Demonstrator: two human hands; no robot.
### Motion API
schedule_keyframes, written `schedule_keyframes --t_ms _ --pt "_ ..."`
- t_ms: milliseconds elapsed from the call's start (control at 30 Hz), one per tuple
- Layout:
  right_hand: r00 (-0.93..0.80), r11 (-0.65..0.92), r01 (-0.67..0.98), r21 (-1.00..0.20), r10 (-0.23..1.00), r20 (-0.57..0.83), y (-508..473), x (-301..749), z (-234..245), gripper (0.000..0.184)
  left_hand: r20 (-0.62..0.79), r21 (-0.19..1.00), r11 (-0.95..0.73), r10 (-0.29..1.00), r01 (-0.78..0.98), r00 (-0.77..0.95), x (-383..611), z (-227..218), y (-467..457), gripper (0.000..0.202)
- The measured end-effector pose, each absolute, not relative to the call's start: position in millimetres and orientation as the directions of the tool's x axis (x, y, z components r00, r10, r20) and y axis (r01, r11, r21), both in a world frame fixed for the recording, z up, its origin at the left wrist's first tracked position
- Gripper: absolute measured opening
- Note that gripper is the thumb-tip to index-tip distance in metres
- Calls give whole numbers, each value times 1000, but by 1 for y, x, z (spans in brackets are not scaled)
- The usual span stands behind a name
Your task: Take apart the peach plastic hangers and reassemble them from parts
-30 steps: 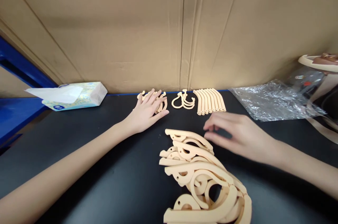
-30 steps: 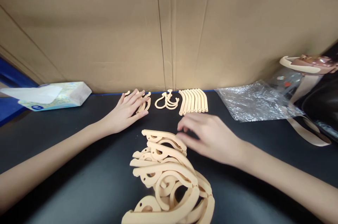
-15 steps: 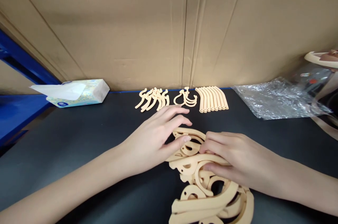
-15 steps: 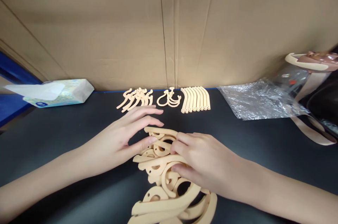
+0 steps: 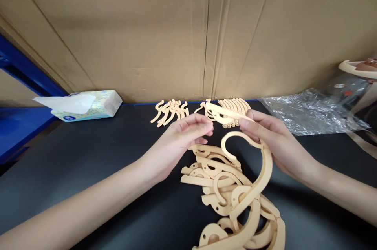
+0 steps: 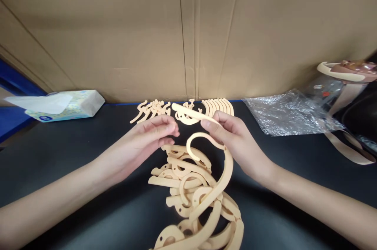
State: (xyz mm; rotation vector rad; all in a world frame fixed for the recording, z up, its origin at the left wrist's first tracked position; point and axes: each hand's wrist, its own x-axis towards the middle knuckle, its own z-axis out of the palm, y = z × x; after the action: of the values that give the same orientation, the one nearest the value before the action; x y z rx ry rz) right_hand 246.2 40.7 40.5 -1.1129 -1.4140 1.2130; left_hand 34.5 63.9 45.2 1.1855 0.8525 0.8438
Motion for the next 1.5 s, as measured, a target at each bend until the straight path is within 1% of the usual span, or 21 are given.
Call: schedule_keyframes --t_ms 100,200,333,433,500,533,600,700,733,800,833,900,967,1000,1033,1100,1133,1167,1267,1333,1500 --pt "-131 114 11 -993 985 111 45 244 38 39 -108 972 187 897 -145 428 43 48 68 25" --pt "-114 163 56 -985 981 156 49 242 42 39 -33 974 125 902 -188 431 53 52 72 19" --pt "-141 311 304 -901 950 280 58 248 52 43 60 989 -5 929 -150 364 60 55 77 11" --pt "-179 400 537 -743 915 363 66 257 58 40 122 992 -104 938 -72 324 57 54 83 23" --pt "-203 458 675 -579 869 451 72 263 60 30 122 993 -114 940 -43 318 55 54 86 31" --pt "-241 495 737 -461 829 505 75 264 61 27 109 994 -104 939 -33 326 54 54 87 34" --pt "-382 563 815 -139 701 602 80 265 62 25 66 998 -69 931 -7 359 54 56 88 37" --pt "-637 548 755 359 483 602 85 260 63 23 -14 1000 8 915 18 403 56 61 87 39" --pt "-689 519 718 464 438 577 86 258 64 23 -32 999 25 912 24 409 57 63 87 38" --pt "-737 481 675 559 420 529 87 254 64 24 -35 999 16 908 50 417 57 63 86 37" --pt "-741 487 671 559 438 508 87 253 64 26 -9 996 -27 910 81 415 57 62 86 36" --pt "-724 545 689 477 495 480 89 250 63 28 99 949 -207 912 238 398 57 58 84 36" --pt "-675 635 724 270 572 465 92 249 60 26 222 816 -384 898 431 381 57 54 80 38" --pt "-631 668 738 101 629 454 94 249 59 24 265 743 -434 890 510 372 57 52 79 37" --pt "-558 662 738 -132 708 432 97 250 58 22 289 686 -455 886 568 361 56 52 78 35" --pt "-372 488 628 -606 872 317 104 255 57 22 303 634 -442 897 635 322 49 53 82 30" --pt "-285 361 527 -769 928 240 108 259 57 21 307 613 -426 905 666 296 43 54 87 29" --pt "-215 261 434 -862 960 182 111 263 57 20 307 597 -402 914 694 266 35 56 95 30" --pt "-162 136 301 -944 983 90 120 274 56 10 256 592 -302 950 747 181 0 56 131 37" --pt "-155 72 240 -968 987 35 121 277 56 10 153 609 -220 975 762 160 -24 52 157 38" --pt "-33 27 142 -989 999 22 120 271 51 10 -8 639 -96 991 763 131 -54 29 192 33"
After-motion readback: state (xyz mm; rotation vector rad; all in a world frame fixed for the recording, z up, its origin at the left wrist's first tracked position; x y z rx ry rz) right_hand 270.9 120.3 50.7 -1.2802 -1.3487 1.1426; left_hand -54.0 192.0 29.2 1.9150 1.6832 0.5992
